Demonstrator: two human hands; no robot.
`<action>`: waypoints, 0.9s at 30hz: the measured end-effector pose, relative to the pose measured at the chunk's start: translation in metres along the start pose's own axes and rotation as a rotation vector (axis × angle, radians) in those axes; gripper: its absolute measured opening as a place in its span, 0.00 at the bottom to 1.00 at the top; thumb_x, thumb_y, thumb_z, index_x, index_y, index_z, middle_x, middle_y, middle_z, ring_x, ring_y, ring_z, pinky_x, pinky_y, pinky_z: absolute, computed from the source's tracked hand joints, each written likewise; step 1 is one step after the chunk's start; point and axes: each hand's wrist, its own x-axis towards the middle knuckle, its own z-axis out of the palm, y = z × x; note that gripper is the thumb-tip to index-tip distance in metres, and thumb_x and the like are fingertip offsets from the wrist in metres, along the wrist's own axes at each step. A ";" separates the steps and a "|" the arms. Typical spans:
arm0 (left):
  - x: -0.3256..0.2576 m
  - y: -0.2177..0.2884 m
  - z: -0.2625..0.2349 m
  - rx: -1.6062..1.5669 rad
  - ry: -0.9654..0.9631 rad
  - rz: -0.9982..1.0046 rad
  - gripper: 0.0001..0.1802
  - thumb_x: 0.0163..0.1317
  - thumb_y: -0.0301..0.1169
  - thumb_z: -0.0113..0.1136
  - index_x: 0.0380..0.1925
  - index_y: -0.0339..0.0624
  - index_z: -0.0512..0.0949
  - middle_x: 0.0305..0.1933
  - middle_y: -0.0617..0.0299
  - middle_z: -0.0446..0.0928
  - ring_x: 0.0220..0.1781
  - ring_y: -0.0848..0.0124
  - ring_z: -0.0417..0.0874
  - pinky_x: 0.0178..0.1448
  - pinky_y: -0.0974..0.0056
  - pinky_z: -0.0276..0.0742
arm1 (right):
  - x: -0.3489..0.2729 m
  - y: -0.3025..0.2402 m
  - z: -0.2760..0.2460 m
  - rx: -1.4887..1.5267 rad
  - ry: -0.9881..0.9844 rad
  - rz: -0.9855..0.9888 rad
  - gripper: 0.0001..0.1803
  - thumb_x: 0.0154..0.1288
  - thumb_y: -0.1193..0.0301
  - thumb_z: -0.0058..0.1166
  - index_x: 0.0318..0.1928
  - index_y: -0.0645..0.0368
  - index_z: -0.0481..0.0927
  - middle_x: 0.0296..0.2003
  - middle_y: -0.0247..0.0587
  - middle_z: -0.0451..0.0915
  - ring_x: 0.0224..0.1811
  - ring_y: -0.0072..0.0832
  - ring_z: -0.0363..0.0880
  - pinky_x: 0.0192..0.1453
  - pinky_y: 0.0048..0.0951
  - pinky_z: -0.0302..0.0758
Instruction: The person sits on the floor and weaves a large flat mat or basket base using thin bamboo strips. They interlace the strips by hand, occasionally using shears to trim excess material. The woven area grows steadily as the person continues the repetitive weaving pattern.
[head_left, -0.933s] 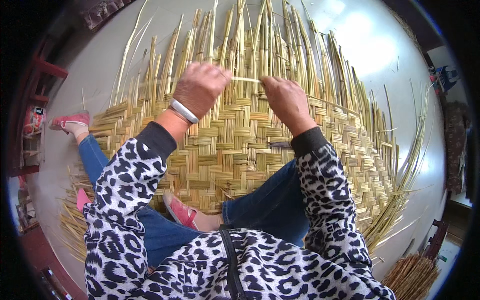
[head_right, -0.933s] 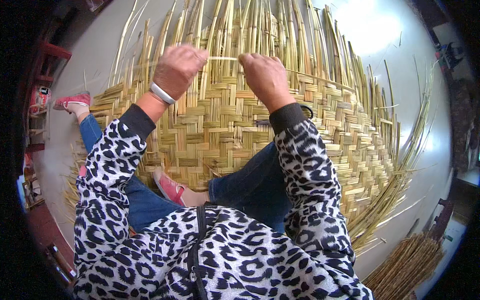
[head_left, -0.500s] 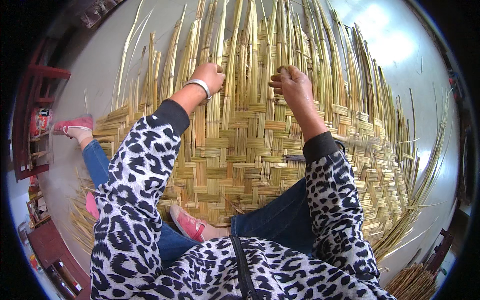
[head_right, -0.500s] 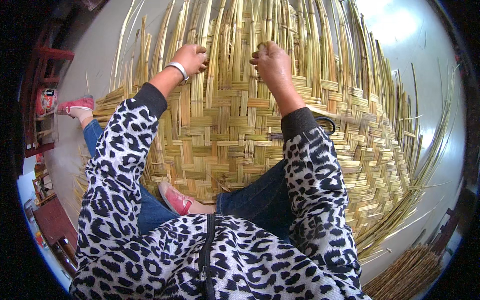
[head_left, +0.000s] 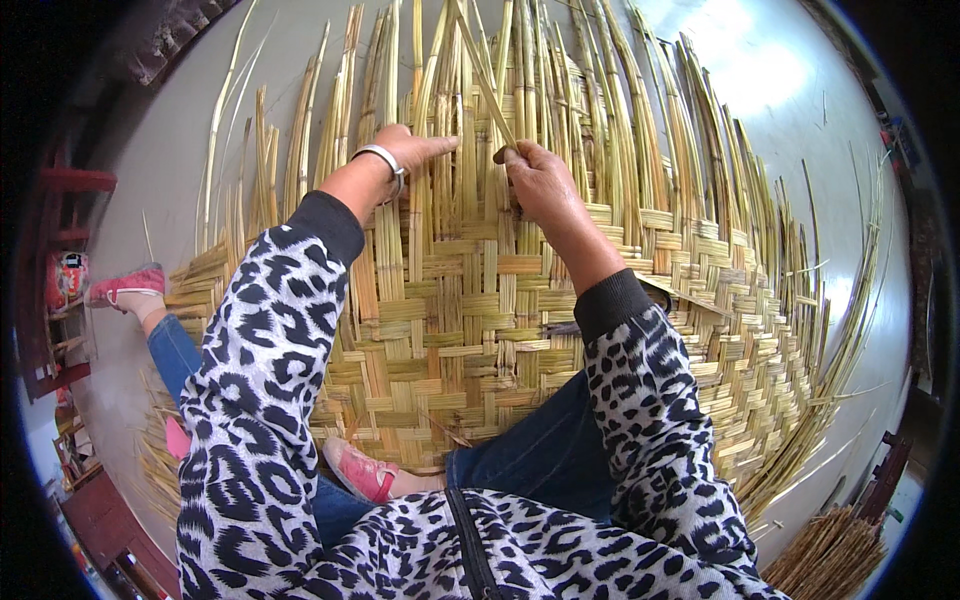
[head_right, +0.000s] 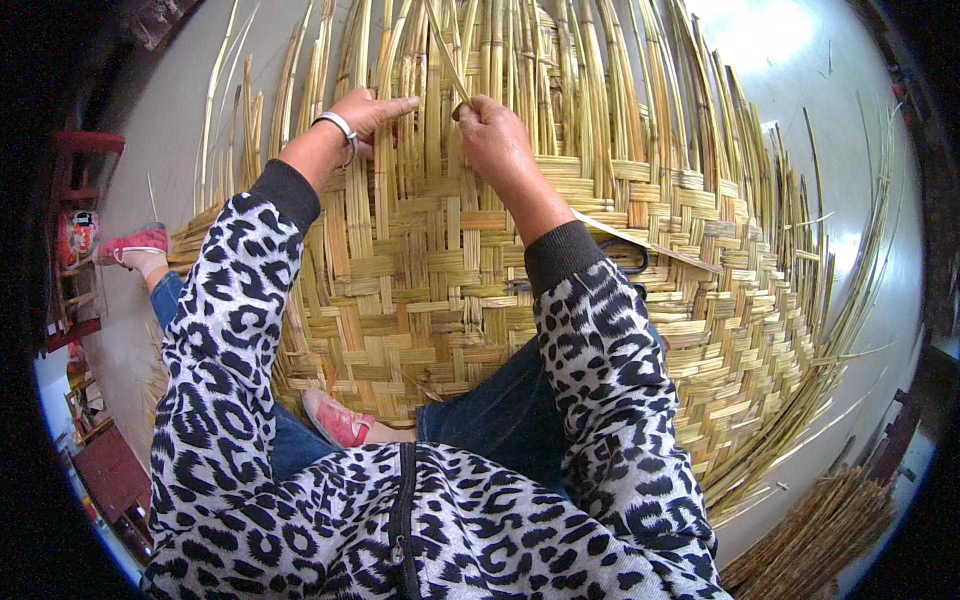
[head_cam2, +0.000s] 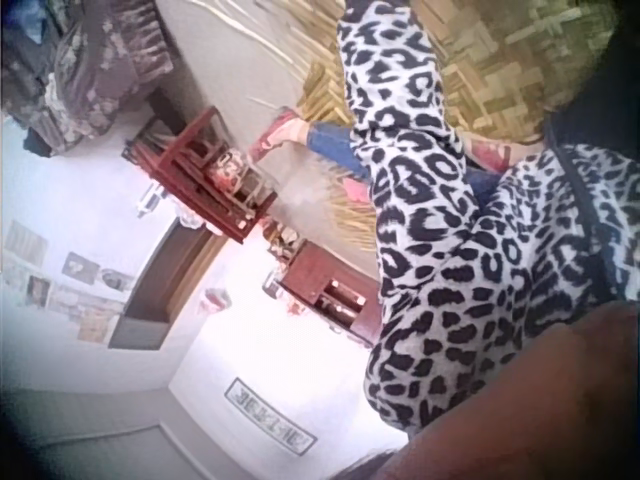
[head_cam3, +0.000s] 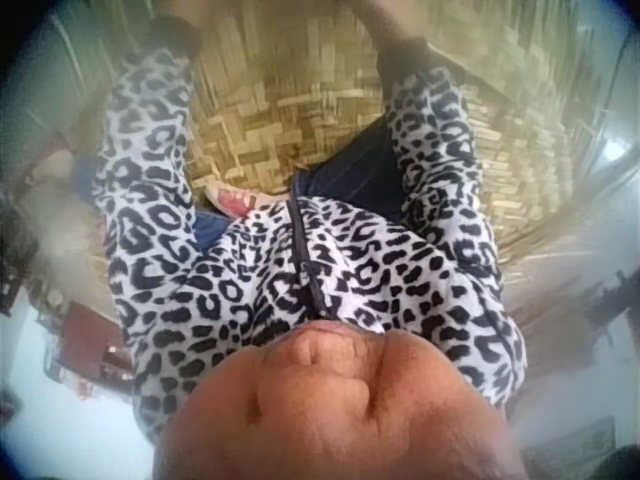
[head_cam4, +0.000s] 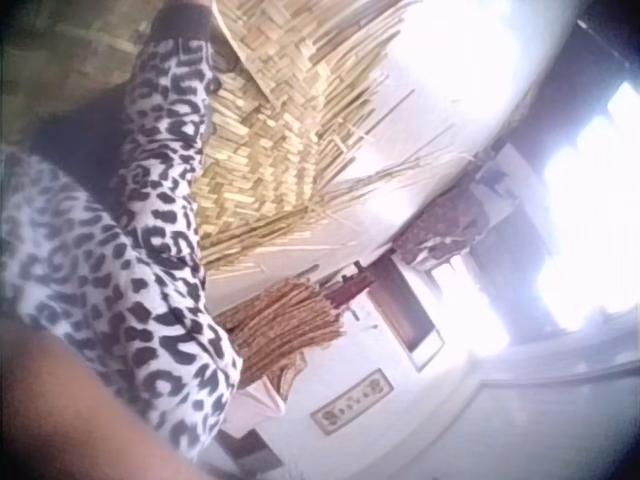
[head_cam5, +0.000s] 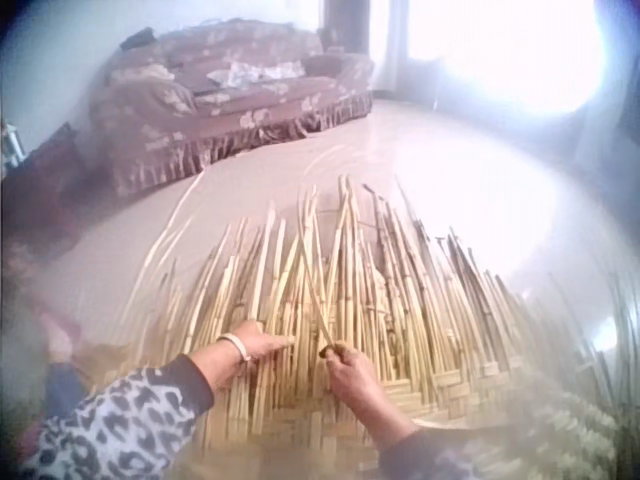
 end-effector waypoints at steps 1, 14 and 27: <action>-0.002 0.003 -0.001 -0.095 -0.053 -0.043 0.41 0.52 0.48 0.74 0.54 0.25 0.71 0.44 0.50 0.81 0.36 0.68 0.84 0.33 0.62 0.80 | 0.001 0.000 -0.002 0.043 0.003 -0.015 0.17 0.72 0.64 0.48 0.49 0.65 0.81 0.31 0.47 0.83 0.30 0.30 0.80 0.36 0.34 0.76; 0.006 0.006 0.016 -0.575 -0.101 0.010 0.32 0.52 0.45 0.76 0.50 0.37 0.78 0.63 0.49 0.71 0.61 0.63 0.74 0.59 0.55 0.75 | -0.011 -0.015 -0.009 0.207 0.068 -0.004 0.17 0.73 0.64 0.47 0.46 0.66 0.82 0.25 0.33 0.78 0.27 0.20 0.72 0.32 0.28 0.70; -0.001 0.016 0.013 -0.794 -0.448 0.064 0.14 0.63 0.39 0.66 0.38 0.38 0.81 0.37 0.59 0.83 0.34 0.70 0.86 0.43 0.63 0.87 | -0.022 -0.021 -0.012 0.453 0.054 0.094 0.14 0.75 0.63 0.45 0.45 0.59 0.81 0.35 0.29 0.78 0.37 0.18 0.72 0.41 0.25 0.70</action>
